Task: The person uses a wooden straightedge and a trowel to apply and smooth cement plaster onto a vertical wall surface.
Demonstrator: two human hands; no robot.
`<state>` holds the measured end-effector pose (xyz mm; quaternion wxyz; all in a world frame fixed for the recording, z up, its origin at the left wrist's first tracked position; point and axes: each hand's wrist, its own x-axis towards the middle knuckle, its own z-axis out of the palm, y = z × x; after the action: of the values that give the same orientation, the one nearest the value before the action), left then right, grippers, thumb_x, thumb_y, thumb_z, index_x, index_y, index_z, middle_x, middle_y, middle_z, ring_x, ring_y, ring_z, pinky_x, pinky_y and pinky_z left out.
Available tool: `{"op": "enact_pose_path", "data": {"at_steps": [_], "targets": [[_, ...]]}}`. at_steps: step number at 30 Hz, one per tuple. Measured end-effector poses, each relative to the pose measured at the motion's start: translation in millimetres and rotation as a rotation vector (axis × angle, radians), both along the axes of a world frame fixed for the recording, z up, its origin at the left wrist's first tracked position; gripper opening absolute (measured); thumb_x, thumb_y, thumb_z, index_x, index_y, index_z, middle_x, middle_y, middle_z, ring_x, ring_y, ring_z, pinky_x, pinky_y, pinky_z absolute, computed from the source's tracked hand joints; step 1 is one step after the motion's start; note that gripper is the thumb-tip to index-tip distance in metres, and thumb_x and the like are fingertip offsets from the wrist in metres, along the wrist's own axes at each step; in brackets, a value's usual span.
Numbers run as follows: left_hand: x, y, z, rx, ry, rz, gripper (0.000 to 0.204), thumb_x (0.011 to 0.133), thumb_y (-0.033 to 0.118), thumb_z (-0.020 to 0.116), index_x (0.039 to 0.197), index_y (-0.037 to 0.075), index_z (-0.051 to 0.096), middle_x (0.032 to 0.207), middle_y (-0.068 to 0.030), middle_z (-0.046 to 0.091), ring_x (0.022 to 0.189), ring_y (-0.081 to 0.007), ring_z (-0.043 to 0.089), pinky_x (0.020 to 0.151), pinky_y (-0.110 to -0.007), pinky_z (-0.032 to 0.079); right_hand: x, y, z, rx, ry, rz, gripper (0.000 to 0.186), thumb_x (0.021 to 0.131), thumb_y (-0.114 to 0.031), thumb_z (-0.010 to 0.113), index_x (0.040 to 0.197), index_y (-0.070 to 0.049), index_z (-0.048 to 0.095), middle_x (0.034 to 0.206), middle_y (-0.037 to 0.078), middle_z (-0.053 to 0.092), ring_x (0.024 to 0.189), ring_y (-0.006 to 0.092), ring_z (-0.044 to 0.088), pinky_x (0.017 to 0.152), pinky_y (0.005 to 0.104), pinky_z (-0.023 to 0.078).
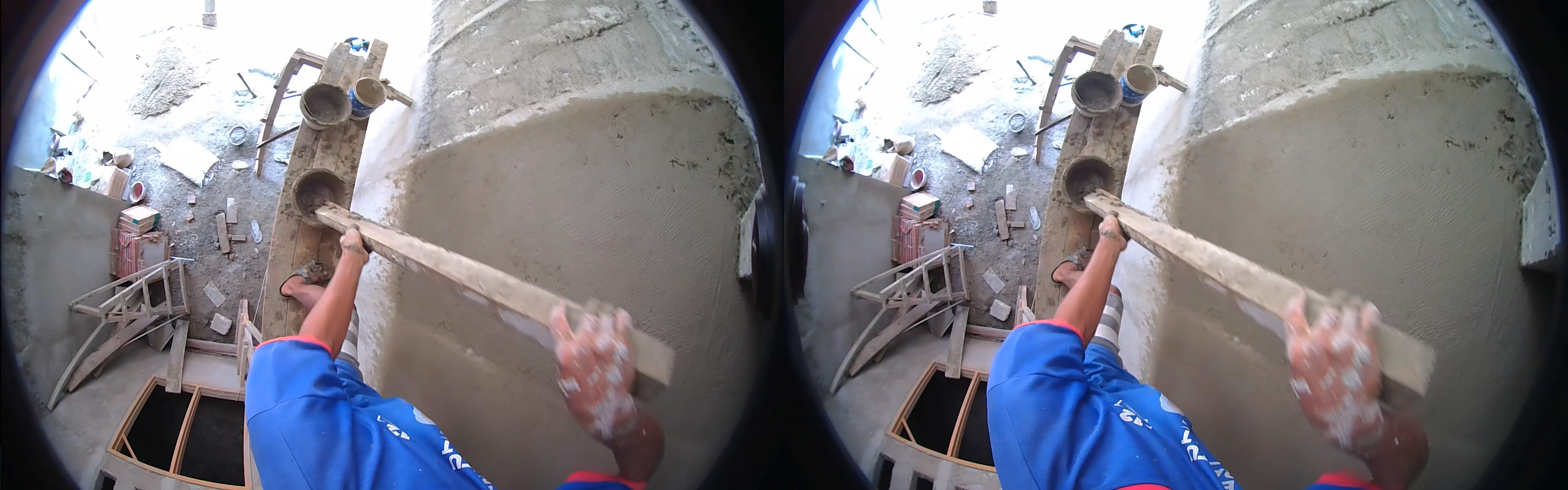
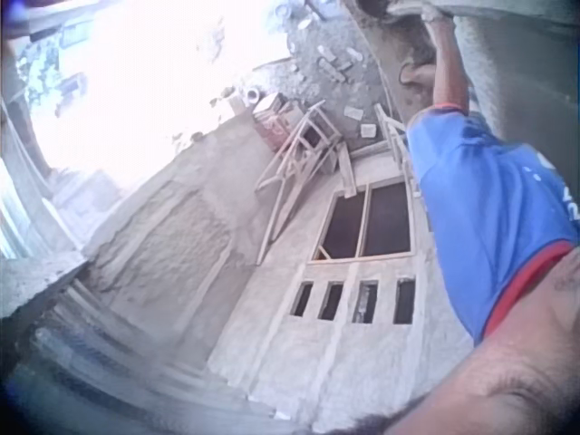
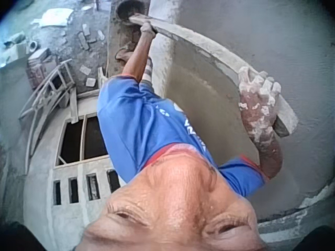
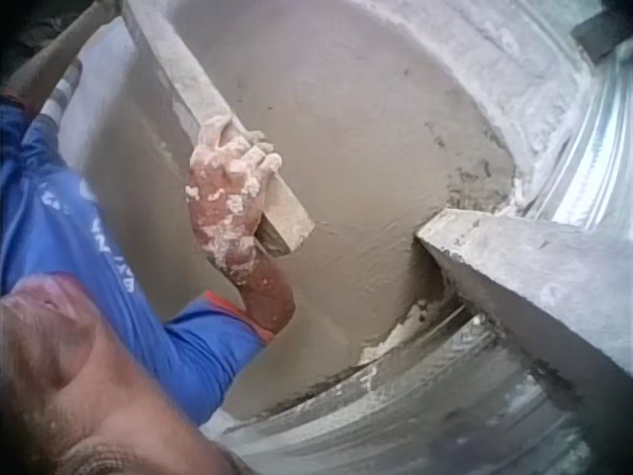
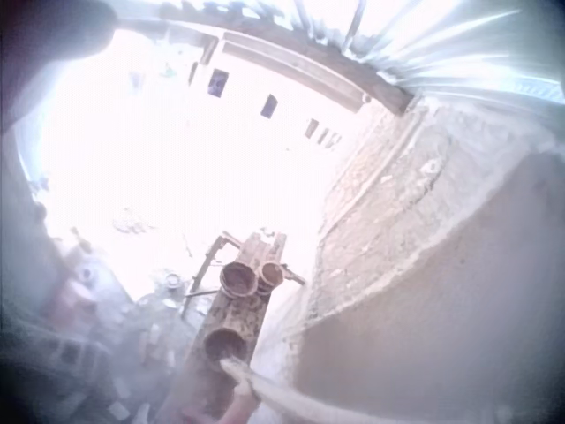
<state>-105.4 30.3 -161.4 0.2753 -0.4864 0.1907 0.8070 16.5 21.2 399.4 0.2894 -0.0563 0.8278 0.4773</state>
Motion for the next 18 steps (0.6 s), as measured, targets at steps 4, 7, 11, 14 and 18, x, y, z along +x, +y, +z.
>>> {"op": "enact_pose_path", "data": {"at_steps": [4,7,11,14,18], "targets": [[-10.6,-23.4,-34.7,-0.139,0.341,0.107,0.046,0.085,0.020,0.053,0.125,-0.001,0.046,0.115,-0.0162,0.057,0.103,-0.0294,0.057,0.089,-0.042,0.048,-33.3,32.0,-4.4,-0.027,0.023,0.451,0.036,0.085,-0.016,0.053,0.120,-0.007,0.055,0.096,0.024,0.062,0.095,0.0316,0.060,0.095,0.0482,0.040],[-65.9,16.3,-35.6,0.052,0.450,0.027,0.040,0.088,0.024,0.050,0.120,0.000,0.048,0.112,-0.0153,0.058,0.102,-0.0288,0.058,0.090,-0.042,0.048,-43.0,-5.7,-2.0,0.059,0.011,0.295,0.036,0.083,-0.015,0.056,0.118,-0.008,0.056,0.090,0.016,0.062,0.093,0.0282,0.060,0.094,0.0459,0.042],[-99.0,-4.7,-48.7,-0.009,0.350,0.033,0.035,0.090,0.029,0.045,0.113,0.002,0.052,0.107,-0.0142,0.060,0.100,-0.0279,0.059,0.091,-0.042,0.048,-88.6,-6.3,16.7,-0.018,0.128,0.186,0.036,0.082,-0.017,0.060,0.118,-0.011,0.056,0.088,0.014,0.064,0.090,0.0237,0.062,0.094,0.0406,0.040],[-58.3,25.7,39.1,0.369,0.297,0.101,0.048,0.090,0.038,0.051,0.122,0.003,0.048,0.112,-0.0163,0.057,0.106,-0.0314,0.056,0.096,-0.049,0.045,-45.5,2.6,28.4,0.081,0.141,0.033,0.035,0.084,-0.014,0.059,0.119,-0.013,0.056,0.092,0.014,0.065,0.092,0.0222,0.062,0.094,0.0396,0.039],[-20.0,3.1,142.9,0.554,0.235,0.074,0.072,0.086,0.056,0.052,0.135,0.007,0.036,0.130,-0.0188,0.044,0.121,-0.0369,0.043,0.103,-0.055,0.033,-62.5,28.1,15.4,-0.018,0.165,0.030,0.036,0.083,-0.013,0.059,0.119,-0.013,0.055,0.091,0.015,0.064,0.091,0.0256,0.062,0.096,0.0418,0.038]]}}
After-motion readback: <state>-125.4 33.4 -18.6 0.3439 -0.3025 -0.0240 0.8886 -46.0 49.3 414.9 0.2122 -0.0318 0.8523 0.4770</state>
